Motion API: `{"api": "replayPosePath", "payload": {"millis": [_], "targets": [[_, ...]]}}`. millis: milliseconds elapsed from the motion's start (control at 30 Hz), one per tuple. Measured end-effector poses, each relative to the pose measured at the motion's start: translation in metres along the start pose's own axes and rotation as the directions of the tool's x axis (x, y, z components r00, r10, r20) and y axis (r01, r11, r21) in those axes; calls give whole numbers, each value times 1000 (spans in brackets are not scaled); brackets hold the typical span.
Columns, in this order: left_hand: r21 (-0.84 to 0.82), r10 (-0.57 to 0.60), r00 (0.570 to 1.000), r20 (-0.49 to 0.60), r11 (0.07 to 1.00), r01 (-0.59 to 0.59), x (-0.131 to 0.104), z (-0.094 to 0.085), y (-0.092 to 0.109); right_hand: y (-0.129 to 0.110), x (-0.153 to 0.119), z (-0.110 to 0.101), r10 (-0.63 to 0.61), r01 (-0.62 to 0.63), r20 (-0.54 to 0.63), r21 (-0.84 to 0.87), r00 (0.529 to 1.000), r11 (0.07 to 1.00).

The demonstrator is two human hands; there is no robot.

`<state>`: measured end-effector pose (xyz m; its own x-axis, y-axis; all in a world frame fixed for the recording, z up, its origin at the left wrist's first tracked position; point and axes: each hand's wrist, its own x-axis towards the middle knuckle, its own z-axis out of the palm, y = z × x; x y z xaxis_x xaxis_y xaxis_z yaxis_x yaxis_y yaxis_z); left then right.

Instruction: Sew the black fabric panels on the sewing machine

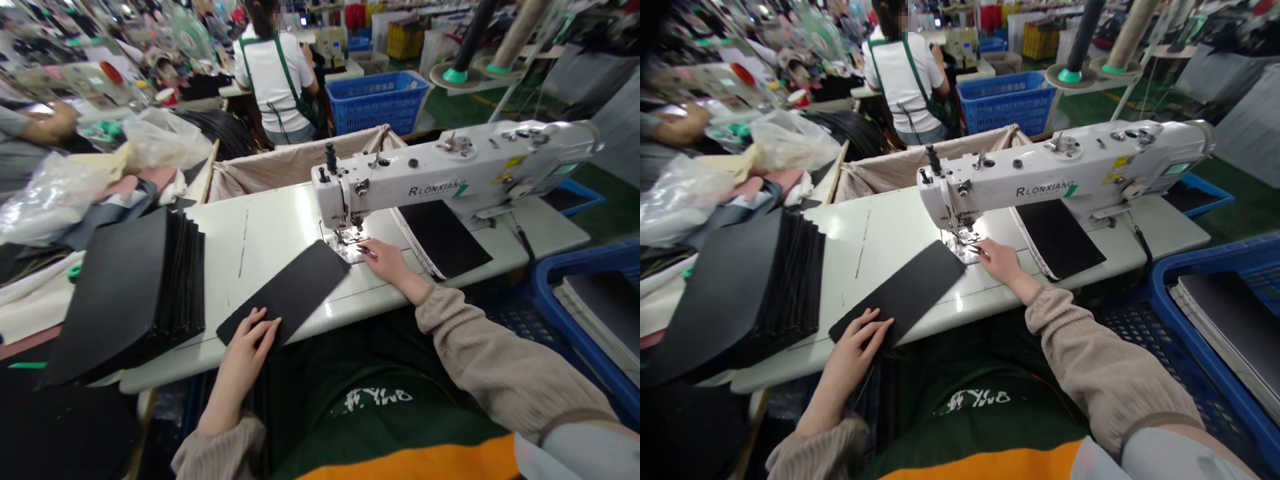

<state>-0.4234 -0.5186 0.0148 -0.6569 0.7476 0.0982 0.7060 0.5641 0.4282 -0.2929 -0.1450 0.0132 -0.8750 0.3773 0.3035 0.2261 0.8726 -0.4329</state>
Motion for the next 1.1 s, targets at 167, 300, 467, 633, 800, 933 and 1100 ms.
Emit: {"api": "replayPosePath", "payload": {"millis": [167, 300, 467, 633, 800, 933, 1100], "targets": [[-146, 99, 988, 120, 986, -81, 2, -6, 8, 10, -45, -22, 144, -130, -132, 109, 981, 985], [-96, 165, 984, 61, 983, -159, 29, 4, 42, 13, -95, -41, 248, -229, -115, 152, 962, 961], [-84, 265, 962, -63, 959, -269, 60, 37, 118, 5, -140, -50, 395, -395, 21, 83, 918, 915], [-68, 375, 926, 41, 926, -372, 79, 89, 177, -5, -150, -47, 396, -404, 125, 46, 910, 914], [-68, 330, 942, 64, 943, -326, 77, 109, 186, -11, -149, -45, 323, -325, 186, -25, 928, 946], [-177, 279, 959, 52, 947, -266, 73, 103, 186, -17, -141, -43, 279, -268, 216, -78, 936, 960], [-250, 262, 963, 57, 938, -240, 72, 102, 192, -23, -129, -36, 262, -232, 211, -154, 942, 960]]}}
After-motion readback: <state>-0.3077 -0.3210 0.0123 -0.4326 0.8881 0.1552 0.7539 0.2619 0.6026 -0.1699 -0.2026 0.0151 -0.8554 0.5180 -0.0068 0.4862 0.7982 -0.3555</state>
